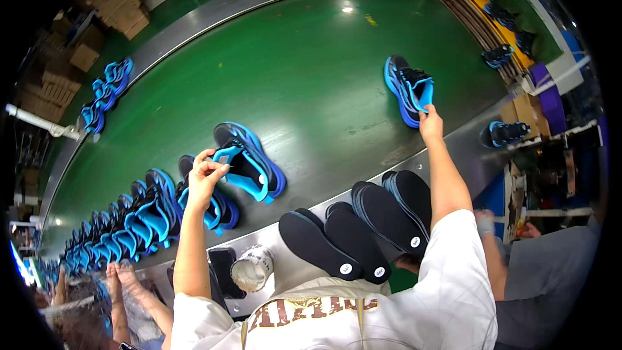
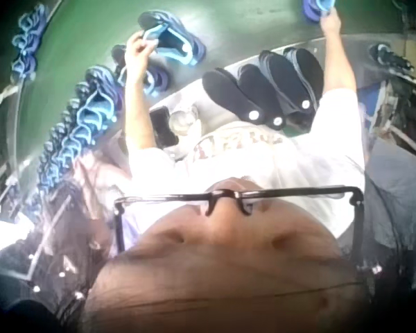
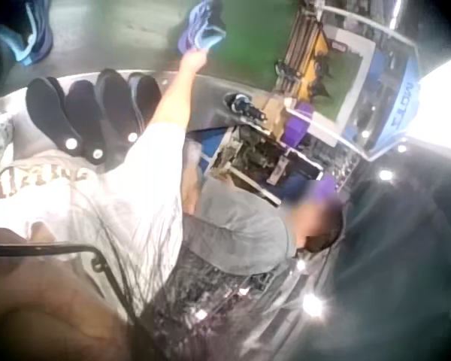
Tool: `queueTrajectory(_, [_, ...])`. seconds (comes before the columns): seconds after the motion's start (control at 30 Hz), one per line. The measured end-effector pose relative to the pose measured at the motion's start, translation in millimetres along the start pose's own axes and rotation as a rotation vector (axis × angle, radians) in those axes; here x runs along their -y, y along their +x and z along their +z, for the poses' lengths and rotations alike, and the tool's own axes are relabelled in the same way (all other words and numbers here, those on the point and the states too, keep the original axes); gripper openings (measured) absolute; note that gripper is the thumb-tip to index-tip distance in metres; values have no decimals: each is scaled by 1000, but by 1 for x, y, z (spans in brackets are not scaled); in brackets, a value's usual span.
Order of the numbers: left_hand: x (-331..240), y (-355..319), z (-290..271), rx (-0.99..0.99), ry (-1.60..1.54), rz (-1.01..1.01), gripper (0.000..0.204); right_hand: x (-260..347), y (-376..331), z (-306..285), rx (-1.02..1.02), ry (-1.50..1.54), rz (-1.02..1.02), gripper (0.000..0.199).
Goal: The person picks up insoles one at a time and slides them into the interior of shoes moving along a conveyor belt, then moves to a storage rack and uses a handheld scanner on a stack of insoles.
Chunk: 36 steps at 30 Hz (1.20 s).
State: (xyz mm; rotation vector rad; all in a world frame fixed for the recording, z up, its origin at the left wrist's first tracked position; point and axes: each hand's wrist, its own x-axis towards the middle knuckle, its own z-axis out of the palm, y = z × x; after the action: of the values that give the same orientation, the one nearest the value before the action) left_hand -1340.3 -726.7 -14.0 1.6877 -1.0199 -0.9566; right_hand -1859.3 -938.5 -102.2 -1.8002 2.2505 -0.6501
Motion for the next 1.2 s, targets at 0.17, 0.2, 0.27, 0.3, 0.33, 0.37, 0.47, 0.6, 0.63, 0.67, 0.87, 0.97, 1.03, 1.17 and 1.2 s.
queueTrajectory(0.17, [21,-17,-14,-85,-184,-16,11,78,-68,18,35,113,-277,20])
queueTrajectory(0.2, [26,-23,-17,-97,-204,-6,11,103,-93,20,99,171,-288,21])
queueTrajectory(0.27, [17,-28,-9,-72,-300,-4,7,128,-134,23,109,179,-444,21])
queueTrajectory(0.3, [17,-30,-8,-82,-327,-11,6,144,-157,24,179,183,-511,21])
queueTrajectory(0.33, [15,-32,-8,-93,-353,-15,6,157,-180,28,166,331,-572,21])
queueTrajectory(0.37, [20,-35,-12,-114,-379,-24,6,179,-206,13,388,313,-495,23])
queueTrajectory(0.47, [25,-46,-15,-164,-811,-109,11,186,-265,-18,389,327,-819,43])
queueTrajectory(0.6, [45,-67,-38,-120,-1258,-177,17,149,-333,-48,505,173,-760,45])
queueTrajectory(0.63, [49,-69,-38,-148,-1299,-213,17,141,-347,-54,524,131,-741,45])
queueTrajectory(0.67, [47,-71,-35,-171,-1341,-251,18,135,-356,-60,540,86,-718,45])
queueTrajectory(0.87, [34,-56,-3,24,-1372,-274,14,117,-365,-65,555,53,-735,47])
queueTrajectory(0.97, [10,-33,22,198,-1078,-182,9,123,-354,-94,683,365,-511,44])
queueTrajectory(1.03, [9,-14,48,32,-436,122,21,134,-332,-111,681,502,-500,46])
queueTrajectory(1.17, [-9,6,104,-127,591,556,61,152,-265,-115,323,494,-634,21])
queueTrajectory(1.2, [-15,8,104,-14,638,393,67,161,-249,-113,262,485,-662,14])
